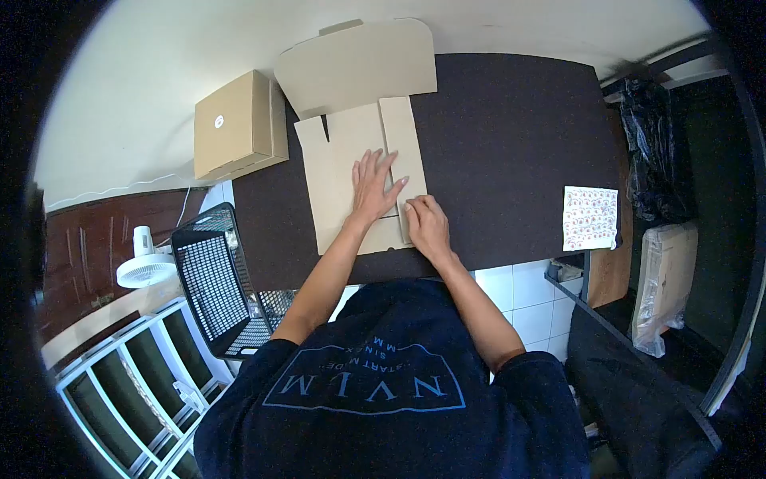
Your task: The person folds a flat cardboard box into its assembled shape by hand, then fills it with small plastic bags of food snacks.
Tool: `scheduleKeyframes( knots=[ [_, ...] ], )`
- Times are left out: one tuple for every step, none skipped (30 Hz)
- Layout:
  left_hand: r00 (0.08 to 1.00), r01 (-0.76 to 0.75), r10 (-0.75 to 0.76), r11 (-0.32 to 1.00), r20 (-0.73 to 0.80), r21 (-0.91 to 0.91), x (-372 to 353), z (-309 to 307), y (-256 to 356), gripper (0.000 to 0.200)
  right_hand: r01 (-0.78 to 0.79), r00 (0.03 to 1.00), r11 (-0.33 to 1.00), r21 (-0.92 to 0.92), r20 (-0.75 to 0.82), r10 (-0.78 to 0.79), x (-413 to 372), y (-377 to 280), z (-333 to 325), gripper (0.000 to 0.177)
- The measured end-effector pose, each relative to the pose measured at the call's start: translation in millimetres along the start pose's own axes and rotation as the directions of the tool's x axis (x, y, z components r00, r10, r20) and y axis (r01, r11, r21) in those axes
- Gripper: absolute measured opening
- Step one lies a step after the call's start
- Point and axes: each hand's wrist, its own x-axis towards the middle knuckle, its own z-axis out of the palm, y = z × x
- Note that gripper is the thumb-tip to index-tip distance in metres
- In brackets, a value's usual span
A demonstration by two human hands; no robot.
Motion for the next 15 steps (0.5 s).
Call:
scheduleKeyframes(
  knots=[
    [0.998, -0.043, 0.034, 0.986, 0.053, 0.163, -2.8, 2.1, -3.0, 0.050, -0.054, 0.998, 0.999, -0.006, 0.038, 0.054, 4.2, -0.5, -0.8, 0.020],
    [0.998, -0.041, 0.033, 0.986, 0.055, 0.162, -5.2, 5.2, -5.5, 0.050, -0.023, 1.000, 0.999, -0.043, -0.001, 0.023, 13.0, 12.0, 4.6, 0.016],
    [0.997, -0.062, 0.053, 0.980, 0.052, 0.187, -7.5, 9.5, -9.8, 0.051, -0.025, 1.000, 0.999, -0.043, 0.000, 0.025, 28.3, 21.8, 6.5, 0.016],
    [0.996, -0.082, 0.073, 0.974, 0.051, 0.210, -8.9, 12.3, -12.6, 0.052, 0.008, 1.000, 0.994, -0.110, -0.021, -0.010, 46.5, 31.9, 8.1, 0.016],
    [0.996, -0.077, 0.067, 0.975, 0.055, 0.209, -9.4, 13.0, -13.0, 0.052, 0.039, 0.998, 0.983, -0.177, -0.035, -0.046, 64.7, 40.1, 10.9, 0.017],
    [0.996, -0.081, 0.069, 0.970, 0.060, 0.231, -8.7, 12.9, -12.5, 0.051, -0.049, 0.998, 0.987, -0.150, -0.039, 0.044, 87.0, 38.7, 9.2, 0.020],
    [0.995, -0.083, 0.068, 0.964, 0.067, 0.254, -8.6, 12.3, -12.3, 0.051, -0.137, 0.990, 0.983, -0.122, -0.037, 0.133, 111.5, 37.3, 8.9, 0.023],
    [0.996, -0.072, 0.055, 0.964, 0.069, 0.257, -9.0, 12.1, -12.4, 0.051, -0.195, 0.981, 0.969, -0.149, -0.052, 0.189, 136.3, 49.9, 15.9, 0.025],
    [0.996, -0.074, 0.060, 0.965, 0.061, 0.251, -8.4, 12.2, -12.4, 0.051, -0.251, 0.968, 0.952, -0.175, -0.069, 0.243, 160.5, 64.4, 21.8, 0.027],
    [0.997, -0.075, 0.063, 0.966, 0.054, 0.247, -8.5, 12.0, -12.8, 0.052, -0.276, 0.961, 0.944, -0.182, -0.038, 0.274, 181.4, 71.6, 24.2, 0.028],
    [0.997, -0.061, 0.048, 0.966, 0.055, 0.249, -7.5, 11.4, -13.2, 0.052, -0.299, 0.953, 0.935, -0.191, -0.006, 0.303, 197.7, 72.9, 25.0, 0.029],
    [0.997, -0.065, 0.053, 0.967, 0.053, 0.247, -6.6, 11.1, -13.4, 0.051, -0.337, 0.933, 0.928, -0.157, 0.076, 0.352, 208.4, 65.6, 22.3, 0.029],
    [0.997, -0.069, 0.057, 0.967, 0.053, 0.244, -8.4, 11.6, -14.2, 0.051, -0.380, 0.903, 0.916, -0.130, 0.160, 0.398, 215.3, 58.6, 19.0, 0.029],
    [0.998, -0.055, 0.043, 0.969, 0.054, 0.243, -9.4, 11.8, -14.9, 0.051, -0.387, 0.892, 0.906, -0.171, 0.182, 0.415, 217.6, 51.2, 17.1, 0.030],
    [0.998, -0.058, 0.047, 0.966, 0.047, 0.253, -8.8, 12.3, -15.3, 0.051, -0.386, 0.889, 0.906, -0.176, 0.190, 0.416, 217.1, 49.8, 18.1, 0.030]
  ],
)
